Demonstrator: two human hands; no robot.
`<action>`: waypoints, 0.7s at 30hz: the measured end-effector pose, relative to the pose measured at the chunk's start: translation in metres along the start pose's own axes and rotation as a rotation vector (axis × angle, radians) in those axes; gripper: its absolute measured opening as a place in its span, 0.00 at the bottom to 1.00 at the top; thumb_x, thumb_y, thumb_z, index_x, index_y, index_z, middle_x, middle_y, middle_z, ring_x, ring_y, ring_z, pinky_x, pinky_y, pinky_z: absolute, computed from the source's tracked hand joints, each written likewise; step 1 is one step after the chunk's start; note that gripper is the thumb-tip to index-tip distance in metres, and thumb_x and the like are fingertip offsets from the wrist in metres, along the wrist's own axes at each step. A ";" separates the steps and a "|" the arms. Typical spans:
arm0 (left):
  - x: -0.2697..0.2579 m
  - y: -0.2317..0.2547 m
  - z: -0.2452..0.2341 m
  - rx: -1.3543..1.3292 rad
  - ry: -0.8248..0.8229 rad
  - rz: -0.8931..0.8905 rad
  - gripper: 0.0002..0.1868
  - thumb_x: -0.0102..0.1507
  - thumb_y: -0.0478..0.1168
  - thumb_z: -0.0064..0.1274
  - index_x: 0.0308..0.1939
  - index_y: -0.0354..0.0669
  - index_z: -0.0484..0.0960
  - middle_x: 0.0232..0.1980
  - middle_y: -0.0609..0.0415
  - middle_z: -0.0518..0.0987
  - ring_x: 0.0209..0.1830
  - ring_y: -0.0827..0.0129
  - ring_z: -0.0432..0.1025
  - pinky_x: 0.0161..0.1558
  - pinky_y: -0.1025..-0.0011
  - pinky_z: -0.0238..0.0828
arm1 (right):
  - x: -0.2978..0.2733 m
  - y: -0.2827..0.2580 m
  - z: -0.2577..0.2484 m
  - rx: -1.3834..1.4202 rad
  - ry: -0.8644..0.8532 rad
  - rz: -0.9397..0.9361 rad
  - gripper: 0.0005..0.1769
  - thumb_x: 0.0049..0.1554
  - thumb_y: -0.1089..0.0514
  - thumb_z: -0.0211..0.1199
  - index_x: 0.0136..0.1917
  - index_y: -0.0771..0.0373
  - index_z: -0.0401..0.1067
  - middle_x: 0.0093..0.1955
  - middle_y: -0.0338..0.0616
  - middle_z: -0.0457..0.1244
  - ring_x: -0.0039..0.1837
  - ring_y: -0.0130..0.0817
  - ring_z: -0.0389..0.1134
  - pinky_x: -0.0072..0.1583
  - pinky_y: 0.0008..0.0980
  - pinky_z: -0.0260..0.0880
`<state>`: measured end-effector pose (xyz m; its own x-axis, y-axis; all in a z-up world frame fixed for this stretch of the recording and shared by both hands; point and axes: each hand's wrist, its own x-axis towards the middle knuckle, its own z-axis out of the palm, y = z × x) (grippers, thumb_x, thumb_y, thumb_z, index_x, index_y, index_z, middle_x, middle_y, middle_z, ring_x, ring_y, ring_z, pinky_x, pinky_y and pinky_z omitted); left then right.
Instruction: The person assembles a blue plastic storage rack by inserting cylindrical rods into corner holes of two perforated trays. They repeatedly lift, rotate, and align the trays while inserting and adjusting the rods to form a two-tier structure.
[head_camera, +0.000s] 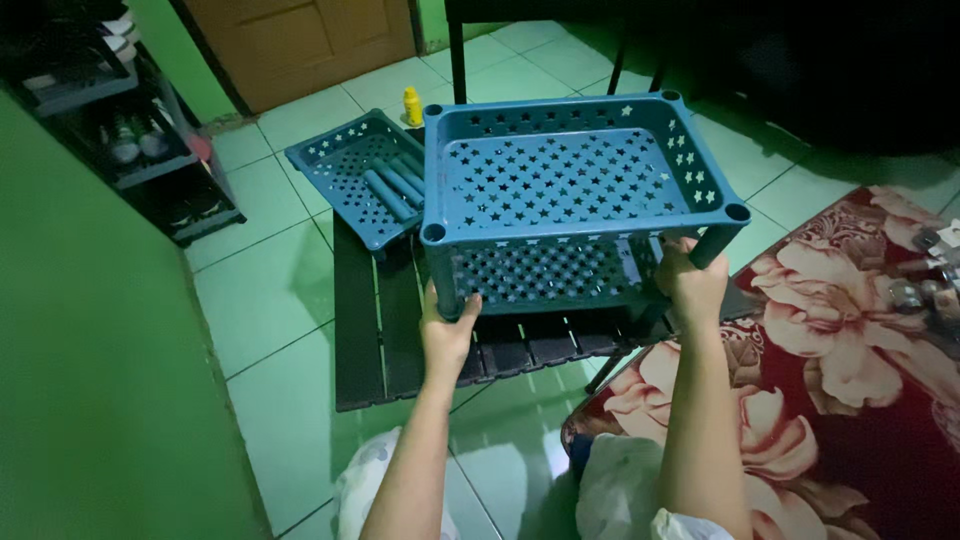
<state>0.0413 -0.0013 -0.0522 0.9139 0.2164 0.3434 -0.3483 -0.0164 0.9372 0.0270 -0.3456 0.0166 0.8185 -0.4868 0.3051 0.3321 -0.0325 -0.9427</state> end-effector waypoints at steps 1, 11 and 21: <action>0.002 0.000 -0.001 0.001 -0.002 -0.014 0.30 0.61 0.41 0.66 0.64 0.40 0.73 0.49 0.53 0.84 0.46 0.71 0.77 0.52 0.70 0.74 | 0.001 -0.001 0.001 0.010 -0.020 -0.002 0.19 0.60 0.64 0.59 0.28 0.59 0.59 0.27 0.34 0.54 0.27 0.24 0.54 0.31 0.27 0.50; 0.000 0.005 -0.001 0.003 0.000 0.030 0.29 0.61 0.41 0.67 0.63 0.38 0.74 0.51 0.53 0.84 0.48 0.70 0.77 0.53 0.69 0.73 | -0.003 0.000 0.002 0.126 0.006 0.006 0.18 0.60 0.64 0.62 0.32 0.57 0.58 0.29 0.32 0.53 0.29 0.23 0.53 0.33 0.27 0.50; -0.002 0.005 -0.003 0.050 0.020 -0.023 0.32 0.60 0.43 0.67 0.65 0.40 0.74 0.50 0.53 0.84 0.46 0.71 0.77 0.51 0.69 0.74 | 0.005 -0.019 -0.012 0.000 -0.038 -0.190 0.04 0.59 0.67 0.57 0.43 0.63 0.72 0.35 0.37 0.64 0.35 0.25 0.63 0.39 0.26 0.62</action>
